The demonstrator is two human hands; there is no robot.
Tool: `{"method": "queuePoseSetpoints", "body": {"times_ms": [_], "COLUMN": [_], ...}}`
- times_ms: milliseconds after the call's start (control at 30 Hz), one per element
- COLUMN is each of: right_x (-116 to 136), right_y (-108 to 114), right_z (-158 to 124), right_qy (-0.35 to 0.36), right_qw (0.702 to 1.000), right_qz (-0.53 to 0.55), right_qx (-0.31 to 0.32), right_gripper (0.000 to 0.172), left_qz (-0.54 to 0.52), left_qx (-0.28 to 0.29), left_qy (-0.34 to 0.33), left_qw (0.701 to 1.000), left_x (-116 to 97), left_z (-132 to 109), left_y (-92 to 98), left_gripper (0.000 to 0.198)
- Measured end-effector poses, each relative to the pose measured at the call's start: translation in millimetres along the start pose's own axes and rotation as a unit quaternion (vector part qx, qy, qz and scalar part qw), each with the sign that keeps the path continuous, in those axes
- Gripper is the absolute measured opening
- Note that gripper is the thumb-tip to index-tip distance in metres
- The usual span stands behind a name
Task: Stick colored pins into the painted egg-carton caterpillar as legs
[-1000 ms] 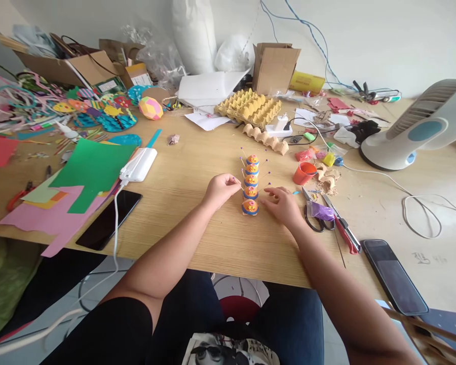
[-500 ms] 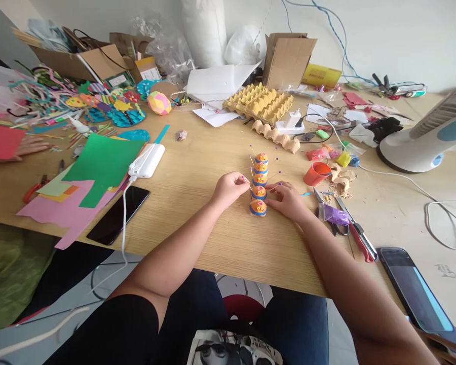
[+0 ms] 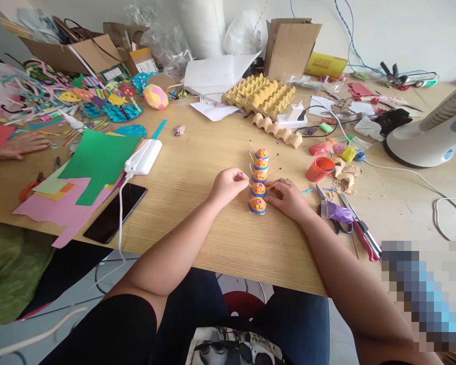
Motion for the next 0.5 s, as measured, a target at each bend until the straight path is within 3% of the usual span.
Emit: {"method": "queuePoseSetpoints", "body": {"times_ms": [500], "right_x": [2.4], "right_y": [1.2], "right_z": [0.8], "right_qy": [-0.011], "right_qw": [1.000], "right_qz": [-0.009], "right_qx": [0.004], "right_gripper": [0.037], "left_qz": [-0.035], "left_qx": [0.025], "left_qy": [-0.001], "left_qw": [0.999], "left_x": [-1.2], "left_z": [-1.0], "left_y": [-4.5], "left_gripper": [0.009]}}
Point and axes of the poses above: each hand's wrist, its own z-axis towards the middle knuckle, its own y-axis out of the back of the hand, x = y × z, the point moved 3 cm from there along z, towards the middle knuckle, and after that the axes turned 8 degrees about -y, right-handed, at the moved point
